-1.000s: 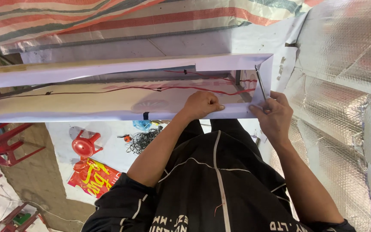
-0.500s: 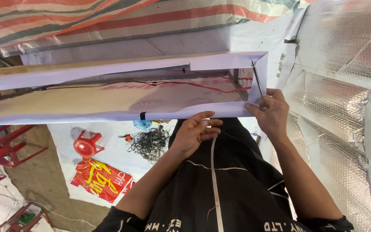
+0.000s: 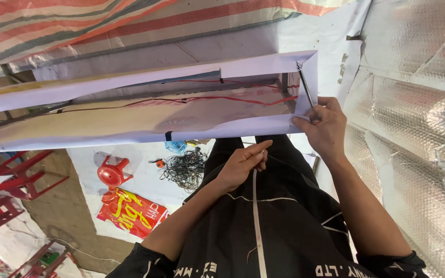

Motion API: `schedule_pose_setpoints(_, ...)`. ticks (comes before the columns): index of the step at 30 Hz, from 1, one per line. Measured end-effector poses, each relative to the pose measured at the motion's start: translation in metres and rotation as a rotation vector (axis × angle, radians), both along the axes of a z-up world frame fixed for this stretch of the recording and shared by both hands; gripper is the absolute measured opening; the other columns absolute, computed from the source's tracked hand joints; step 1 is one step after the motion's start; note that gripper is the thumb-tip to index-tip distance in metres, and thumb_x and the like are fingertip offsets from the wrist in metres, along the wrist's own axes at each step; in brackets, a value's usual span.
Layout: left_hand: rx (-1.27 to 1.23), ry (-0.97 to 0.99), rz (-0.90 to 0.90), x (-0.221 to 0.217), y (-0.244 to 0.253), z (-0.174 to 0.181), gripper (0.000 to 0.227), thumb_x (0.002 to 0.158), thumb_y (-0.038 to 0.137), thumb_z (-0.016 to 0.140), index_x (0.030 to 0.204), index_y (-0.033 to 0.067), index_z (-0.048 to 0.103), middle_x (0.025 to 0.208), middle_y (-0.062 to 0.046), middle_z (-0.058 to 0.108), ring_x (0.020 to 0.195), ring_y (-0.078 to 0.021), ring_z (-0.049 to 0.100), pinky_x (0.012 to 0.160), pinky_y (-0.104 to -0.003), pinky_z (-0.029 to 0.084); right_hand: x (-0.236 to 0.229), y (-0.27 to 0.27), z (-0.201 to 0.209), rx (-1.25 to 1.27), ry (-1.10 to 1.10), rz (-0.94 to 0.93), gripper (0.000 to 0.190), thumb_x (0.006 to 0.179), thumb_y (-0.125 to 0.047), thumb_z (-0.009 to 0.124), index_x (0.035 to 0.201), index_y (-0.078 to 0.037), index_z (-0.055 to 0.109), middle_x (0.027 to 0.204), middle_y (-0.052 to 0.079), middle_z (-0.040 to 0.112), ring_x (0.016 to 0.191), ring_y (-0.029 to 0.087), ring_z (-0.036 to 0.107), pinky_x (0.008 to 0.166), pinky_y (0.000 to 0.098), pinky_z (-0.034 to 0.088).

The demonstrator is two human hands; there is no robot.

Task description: The person assembles a lightbox by securing a white frame to a yellow panel using a screwdriver. They tighten screws at the corners and along the edges to attach the frame to the panel.

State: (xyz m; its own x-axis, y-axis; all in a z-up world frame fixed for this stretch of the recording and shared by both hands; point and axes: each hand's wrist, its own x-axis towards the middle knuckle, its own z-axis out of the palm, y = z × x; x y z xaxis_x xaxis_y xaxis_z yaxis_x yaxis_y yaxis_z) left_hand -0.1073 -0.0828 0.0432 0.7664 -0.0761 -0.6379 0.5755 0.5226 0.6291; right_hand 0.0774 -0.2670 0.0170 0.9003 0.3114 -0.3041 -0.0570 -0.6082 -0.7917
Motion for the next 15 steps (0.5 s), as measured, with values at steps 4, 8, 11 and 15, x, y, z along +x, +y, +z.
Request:
schedule_pose_setpoints(4,0.062,-0.055,0.017,0.006,-0.009,0.000,0.034,0.107,0.002,0.054,0.139,0.0001,0.064,0.102,-0.018,0.074,0.086,-0.0199,0.073,0.074,-0.032,0.064,0.002,0.002,0.007,0.040,0.005,0.001,0.029,0.072,-0.007,0.096,0.079,0.003,0.070,0.111,0.019,0.066,0.080,0.033,0.070,0.062,0.0309,0.059)
schedule_pose_setpoints(8,0.260,-0.140,0.038,0.041,-0.010,0.015,0.029,0.101,0.004,0.066,0.128,-0.0055,0.065,0.101,-0.019,0.077,0.082,-0.0215,0.076,0.069,-0.032,0.066,0.001,0.004,0.005,0.072,0.002,-0.024,0.031,0.071,-0.007,0.097,0.080,0.004,0.070,0.109,0.019,0.066,0.080,0.032,0.070,0.062,0.0293,0.059)
schedule_pose_setpoints(11,0.499,-0.249,-0.014,0.067,-0.011,0.022,0.012,0.099,0.011,0.072,0.106,0.0015,0.075,0.078,-0.010,0.077,0.067,-0.0147,0.073,0.058,-0.026,0.061,0.002,0.005,0.010,0.068,0.017,-0.010,0.030,0.071,-0.006,0.096,0.079,0.006,0.070,0.108,0.023,0.065,0.080,0.037,0.069,0.063,0.0321,0.059)
schedule_pose_setpoints(15,0.844,-0.424,-0.085,0.086,-0.011,0.018,0.005,0.094,0.019,0.077,0.096,0.0151,0.078,0.083,-0.001,0.065,0.075,-0.0163,0.062,0.067,-0.029,0.052,0.000,0.004,0.004,0.085,0.012,-0.013,0.032,0.071,-0.008,0.097,0.078,0.003,0.068,0.111,0.020,0.064,0.081,0.035,0.069,0.061,0.0323,0.059)
